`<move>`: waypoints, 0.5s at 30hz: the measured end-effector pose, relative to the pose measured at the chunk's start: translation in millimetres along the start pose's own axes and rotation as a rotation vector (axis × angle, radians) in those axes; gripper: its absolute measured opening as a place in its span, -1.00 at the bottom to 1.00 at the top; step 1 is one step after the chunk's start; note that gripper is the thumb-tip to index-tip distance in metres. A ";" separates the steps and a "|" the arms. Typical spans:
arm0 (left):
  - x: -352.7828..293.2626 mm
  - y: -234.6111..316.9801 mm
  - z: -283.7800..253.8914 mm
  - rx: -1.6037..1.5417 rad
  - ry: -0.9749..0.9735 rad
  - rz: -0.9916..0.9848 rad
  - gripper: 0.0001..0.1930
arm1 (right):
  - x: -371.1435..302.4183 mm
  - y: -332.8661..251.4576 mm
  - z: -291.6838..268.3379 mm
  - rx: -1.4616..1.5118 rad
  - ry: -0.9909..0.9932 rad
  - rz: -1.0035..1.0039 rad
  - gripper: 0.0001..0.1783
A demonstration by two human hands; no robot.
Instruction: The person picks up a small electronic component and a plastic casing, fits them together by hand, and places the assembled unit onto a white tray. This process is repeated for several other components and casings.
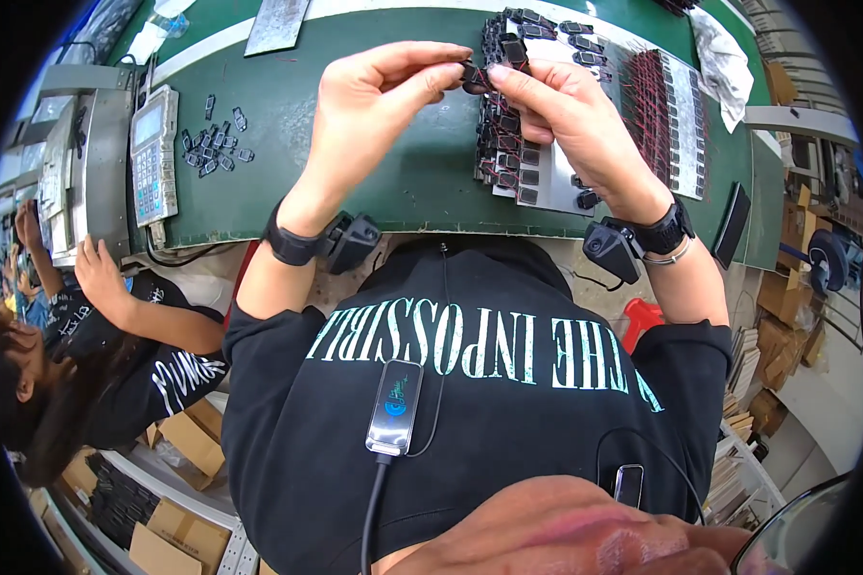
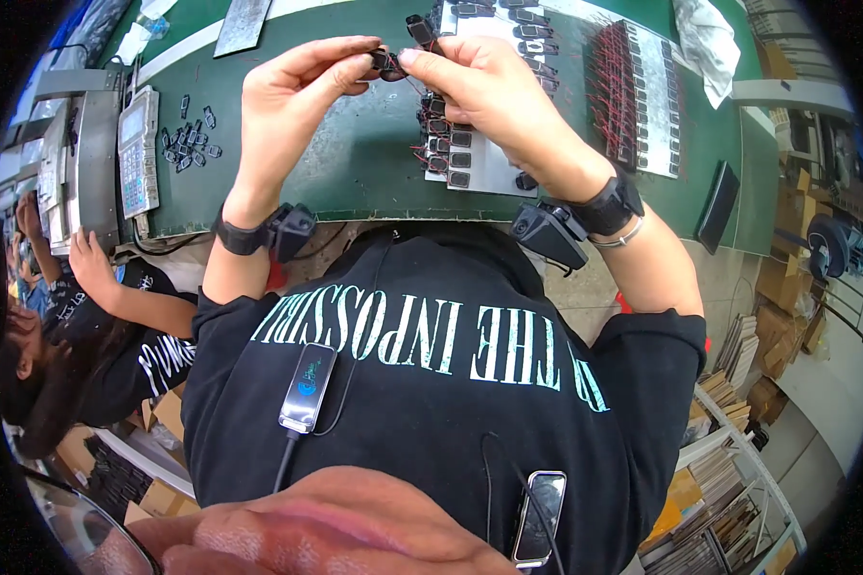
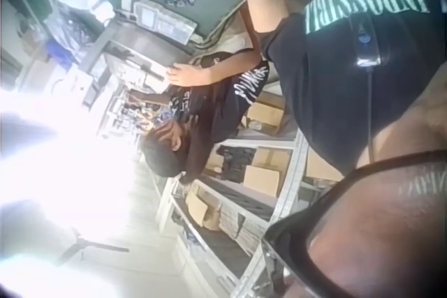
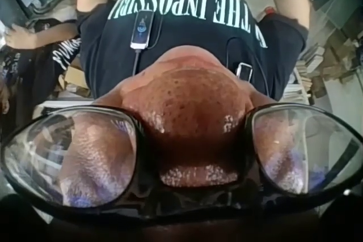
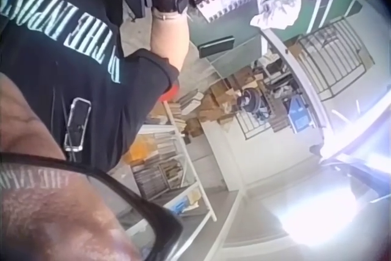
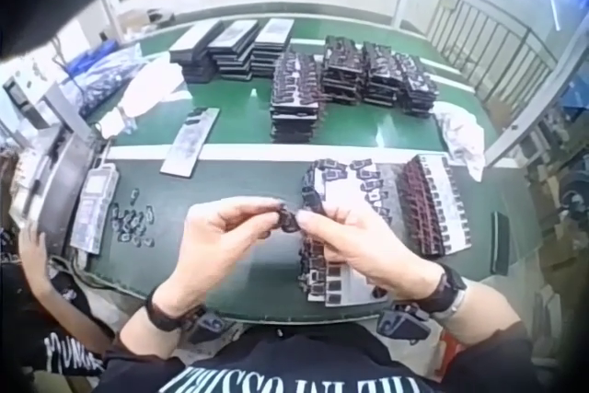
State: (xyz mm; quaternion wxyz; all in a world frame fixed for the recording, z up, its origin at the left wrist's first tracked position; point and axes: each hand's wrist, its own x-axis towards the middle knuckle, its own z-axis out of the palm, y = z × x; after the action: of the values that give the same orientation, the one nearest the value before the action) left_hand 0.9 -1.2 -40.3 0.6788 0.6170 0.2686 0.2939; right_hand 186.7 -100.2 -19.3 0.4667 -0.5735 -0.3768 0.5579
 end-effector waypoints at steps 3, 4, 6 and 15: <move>-1.7 0.2 1.6 0.623 0.054 0.395 -0.76 | 1.2 0.6 -2.1 0.031 -0.010 0.032 -0.73; -0.1 -1.7 0.8 0.624 0.047 0.396 -0.76 | 2.6 1.7 -2.9 0.026 -0.017 0.039 -0.74; 4.4 -7.8 -3.1 0.710 0.067 0.615 -0.75 | 3.1 2.7 -3.9 0.020 -0.025 0.044 -0.74; 6.2 -8.2 -2.5 0.954 0.093 0.860 -0.76 | 0.5 1.4 -1.4 -0.121 0.020 -0.030 -0.76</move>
State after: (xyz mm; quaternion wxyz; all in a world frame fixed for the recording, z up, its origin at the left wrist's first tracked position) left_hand 3.9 4.4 -48.7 0.1389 0.8903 0.1275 0.4144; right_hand 188.0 -100.3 -20.9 0.4431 -0.6007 -0.4136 0.5213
